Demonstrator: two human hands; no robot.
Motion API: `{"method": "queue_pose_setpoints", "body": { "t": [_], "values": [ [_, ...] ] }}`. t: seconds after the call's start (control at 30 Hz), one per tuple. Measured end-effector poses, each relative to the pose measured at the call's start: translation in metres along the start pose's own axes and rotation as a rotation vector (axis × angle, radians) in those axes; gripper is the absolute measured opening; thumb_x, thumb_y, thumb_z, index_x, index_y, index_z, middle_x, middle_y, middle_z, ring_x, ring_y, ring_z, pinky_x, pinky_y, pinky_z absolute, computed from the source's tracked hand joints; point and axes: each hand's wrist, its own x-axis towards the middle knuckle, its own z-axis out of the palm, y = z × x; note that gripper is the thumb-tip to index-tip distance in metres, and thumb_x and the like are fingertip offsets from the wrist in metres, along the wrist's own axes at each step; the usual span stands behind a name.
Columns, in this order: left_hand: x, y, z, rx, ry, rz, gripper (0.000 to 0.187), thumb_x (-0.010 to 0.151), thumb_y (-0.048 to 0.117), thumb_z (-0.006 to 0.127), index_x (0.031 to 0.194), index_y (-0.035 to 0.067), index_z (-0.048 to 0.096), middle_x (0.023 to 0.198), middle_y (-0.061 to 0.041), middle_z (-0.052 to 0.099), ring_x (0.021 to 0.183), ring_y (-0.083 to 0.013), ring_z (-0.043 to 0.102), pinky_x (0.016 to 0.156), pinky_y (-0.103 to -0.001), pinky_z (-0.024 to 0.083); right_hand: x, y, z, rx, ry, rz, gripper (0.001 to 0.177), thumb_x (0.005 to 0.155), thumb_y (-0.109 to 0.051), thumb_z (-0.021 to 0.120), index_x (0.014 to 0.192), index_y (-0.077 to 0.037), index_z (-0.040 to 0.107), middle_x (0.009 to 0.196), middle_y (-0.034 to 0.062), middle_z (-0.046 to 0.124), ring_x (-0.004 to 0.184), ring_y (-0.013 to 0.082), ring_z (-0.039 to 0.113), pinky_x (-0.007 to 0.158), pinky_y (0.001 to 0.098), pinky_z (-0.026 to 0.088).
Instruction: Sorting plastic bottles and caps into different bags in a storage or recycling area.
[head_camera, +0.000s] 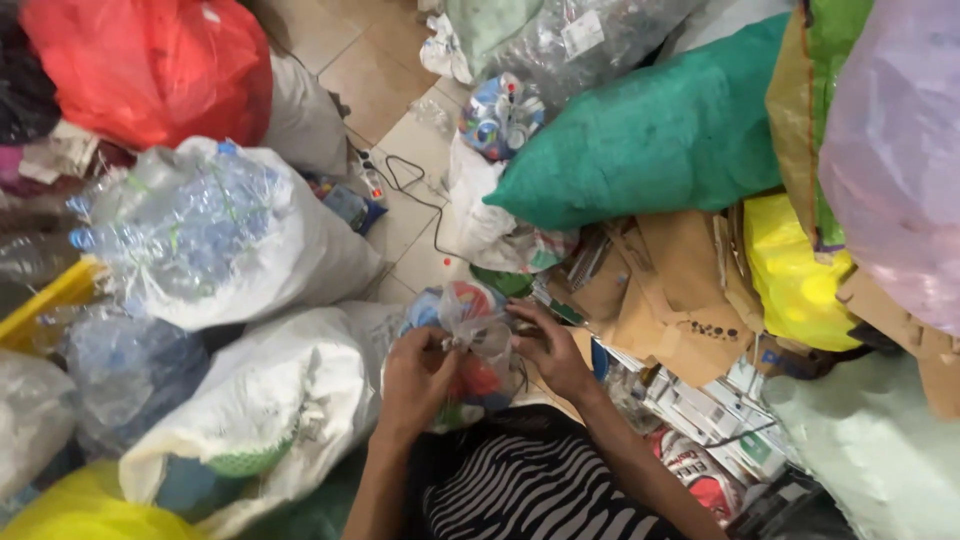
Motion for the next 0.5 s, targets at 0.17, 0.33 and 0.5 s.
{"method": "queue_pose_setpoints", "body": {
  "t": [0.17, 0.33, 0.5],
  "values": [
    [0.032, -0.017, -0.020, 0.037, -0.040, -0.057, 0.023, 0.081, 0.022, 0.081, 0.090, 0.004, 0.070, 0.083, -0.013, 0.071, 0.077, -0.0301, 0.068, 0.071, -0.040, 0.053, 0.034, -0.008, 0.017, -0.079, -0.040, 0.038, 0.049, 0.095, -0.020, 0.066, 0.143, -0.010, 0.059, 0.155, 0.0103, 0.051, 0.135, 0.0269, 0.056, 0.109, 0.0389, 0.048],
    [0.071, -0.038, -0.050, -0.033, -0.079, -0.089, 0.023, 0.080, 0.021, 0.078, 0.093, 0.004, 0.069, 0.084, -0.011, 0.072, 0.078, -0.0263, 0.071, 0.071, -0.038, 0.055, 0.090, -0.043, 0.045, -0.140, -0.058, -0.090, 0.050, 0.094, -0.022, 0.066, 0.142, -0.010, 0.061, 0.156, 0.0120, 0.052, 0.143, 0.0283, 0.052, 0.113, 0.0386, 0.046],
    [0.112, -0.051, -0.065, 0.041, -0.083, -0.038, 0.022, 0.082, 0.020, 0.080, 0.090, 0.003, 0.069, 0.083, -0.013, 0.070, 0.075, -0.0280, 0.068, 0.069, -0.038, 0.053, 0.118, -0.047, 0.053, -0.101, -0.114, -0.028, 0.048, 0.094, -0.024, 0.070, 0.138, -0.007, 0.062, 0.155, 0.0120, 0.052, 0.129, 0.0276, 0.058, 0.105, 0.0392, 0.050]
  ]
}}
